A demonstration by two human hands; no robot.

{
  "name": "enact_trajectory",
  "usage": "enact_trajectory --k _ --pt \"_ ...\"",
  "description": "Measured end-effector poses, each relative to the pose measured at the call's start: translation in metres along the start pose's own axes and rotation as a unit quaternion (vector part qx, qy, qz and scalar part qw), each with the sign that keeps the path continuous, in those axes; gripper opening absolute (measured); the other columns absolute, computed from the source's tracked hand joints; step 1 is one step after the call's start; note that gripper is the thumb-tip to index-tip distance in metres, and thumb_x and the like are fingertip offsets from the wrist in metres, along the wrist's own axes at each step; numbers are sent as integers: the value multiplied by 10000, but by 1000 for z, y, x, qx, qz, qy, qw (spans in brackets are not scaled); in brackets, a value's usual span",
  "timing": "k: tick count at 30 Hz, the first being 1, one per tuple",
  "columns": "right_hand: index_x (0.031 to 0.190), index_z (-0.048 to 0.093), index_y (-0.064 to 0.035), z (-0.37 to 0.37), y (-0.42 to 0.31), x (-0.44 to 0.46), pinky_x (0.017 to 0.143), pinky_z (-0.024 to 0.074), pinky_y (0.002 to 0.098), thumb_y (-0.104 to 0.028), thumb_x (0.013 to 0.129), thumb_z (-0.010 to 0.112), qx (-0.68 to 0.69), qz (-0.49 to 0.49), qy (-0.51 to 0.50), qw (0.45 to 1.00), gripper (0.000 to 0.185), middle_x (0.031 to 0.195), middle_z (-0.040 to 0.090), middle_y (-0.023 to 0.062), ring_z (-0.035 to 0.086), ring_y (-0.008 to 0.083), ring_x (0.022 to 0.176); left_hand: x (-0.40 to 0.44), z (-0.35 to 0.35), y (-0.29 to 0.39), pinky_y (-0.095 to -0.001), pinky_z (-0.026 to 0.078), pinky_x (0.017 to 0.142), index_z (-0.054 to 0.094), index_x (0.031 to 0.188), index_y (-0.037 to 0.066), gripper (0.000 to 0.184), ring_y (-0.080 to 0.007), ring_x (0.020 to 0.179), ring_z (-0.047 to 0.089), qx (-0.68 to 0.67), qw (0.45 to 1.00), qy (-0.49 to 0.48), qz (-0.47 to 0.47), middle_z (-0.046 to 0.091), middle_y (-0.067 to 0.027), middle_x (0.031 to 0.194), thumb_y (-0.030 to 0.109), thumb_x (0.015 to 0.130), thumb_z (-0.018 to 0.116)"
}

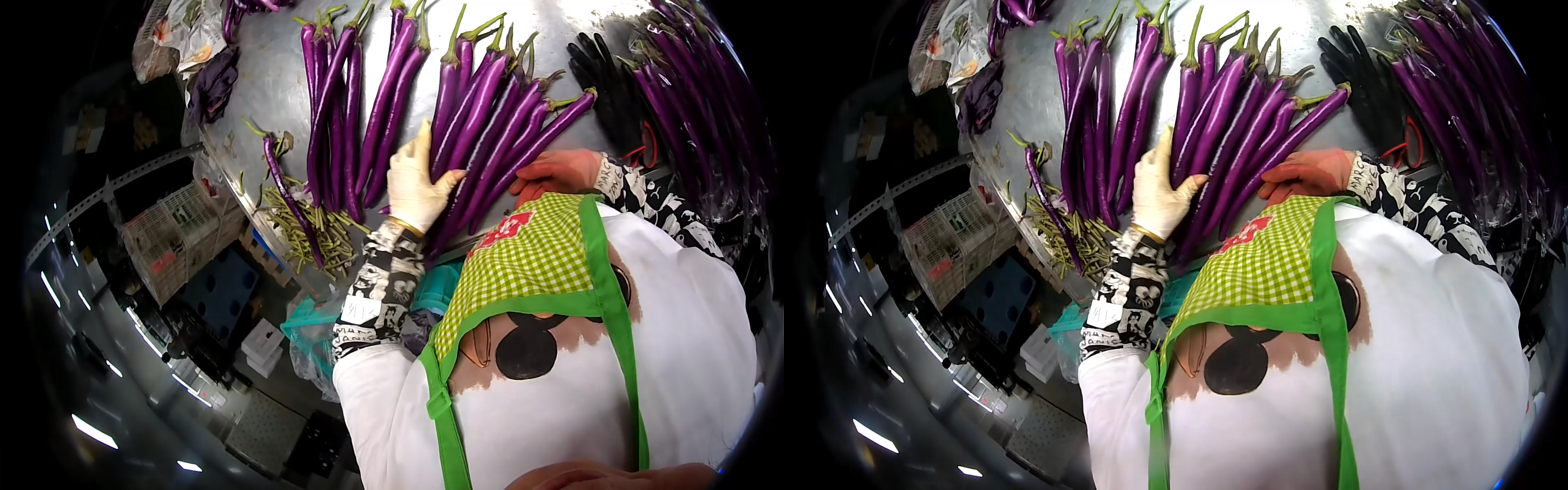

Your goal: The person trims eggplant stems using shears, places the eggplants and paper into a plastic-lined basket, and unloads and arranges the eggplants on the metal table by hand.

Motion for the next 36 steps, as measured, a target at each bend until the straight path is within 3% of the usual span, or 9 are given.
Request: enact_trajectory --k 4,11,16,21,23,25,31,34,36 --pt "1161 615 85 4 -3 0 815 559 288 -251 1019 518 -13 -10 -2 1000 378 1015 715 186 697 204 928 14 -13 -38 -313 384 1103 423 1454 18 674 -200 1269 518 -258 966 -7 -16 556 -132 1385 153 878 747" --pt "1162 615 89 -4 -1 7 830 556 286 -243 1020 514 53 70 -9 996 375 1019 715 195 698 202 929 32 -31 -85 -240 463 962 511 1374 -36 574 -119 1077 593 -496 848 -120 -139 651 -81 1205 163 891 748" --pt "1177 608 86 2 -7 5 850 554 290 -218 1023 506 91 105 3 990 356 1025 711 205 698 215 943 28 -37 -80 -233 474 953 514 1358 -66 569 -125 1069 616 -484 865 -63 -114 662 -89 1200 174 895 742" --pt "1188 600 85 -14 14 11 858 556 300 -233 1024 504 49 39 5 998 371 1038 708 207 697 221 962 16 -50 -69 -269 566 742 482 1418 30 597 -164 874 695 -541 830 -29 -133 670 -148 1193 171 895 732" --pt "1186 600 86 -19 16 13 857 557 303 -237 1022 508 46 46 -5 998 374 1035 707 207 696 226 966 13 -60 -72 -207 516 602 495 1409 29 581 -100 739 662 -518 842 -4 -153 695 -131 1128 119 887 734" --pt "1183 601 87 -3 -5 7 855 559 306 -237 1019 515 106 114 -17 988 373 1031 707 206 696 232 969 13 -62 -76 -201 502 584 532 1381 29 543 -82 652 613 -528 837 30 -137 708 -114 1067 107 884 736" --pt "1168 606 84 -13 6 12 849 562 310 -224 1008 536 127 93 -19 987 354 1034 706 205 697 241 969 11 -72 -58 -204 457 548 646 1266 27 355 -75 583 541 -442 882 119 -115 644 -28 883 155 937 684" --pt "1147 617 81 -6 5 6 834 566 308 -220 1003 547 111 61 36 991 341 1012 708 211 700 242 952 1 -77 -43 -205 473 573 641 1270 25 360 -76 620 559 -423 898 121 -23 643 -16 924 120 926 692" --pt "1140 620 79 -4 -2 5 823 569 306 -220 1003 548 122 95 10 988 336 999 711 209 702 245 938 -4 -78 -46 -214 489 610 622 1284 12 381 -88 652 572 -429 888 159 -43 678 -59 1014 139 930 686"
Point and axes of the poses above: each hand's wrist, its own x-axis towards the middle knuckle, its own z-axis out of the palm, y = z × x, the point moved 1 cm from there along x, towards the middle knuckle
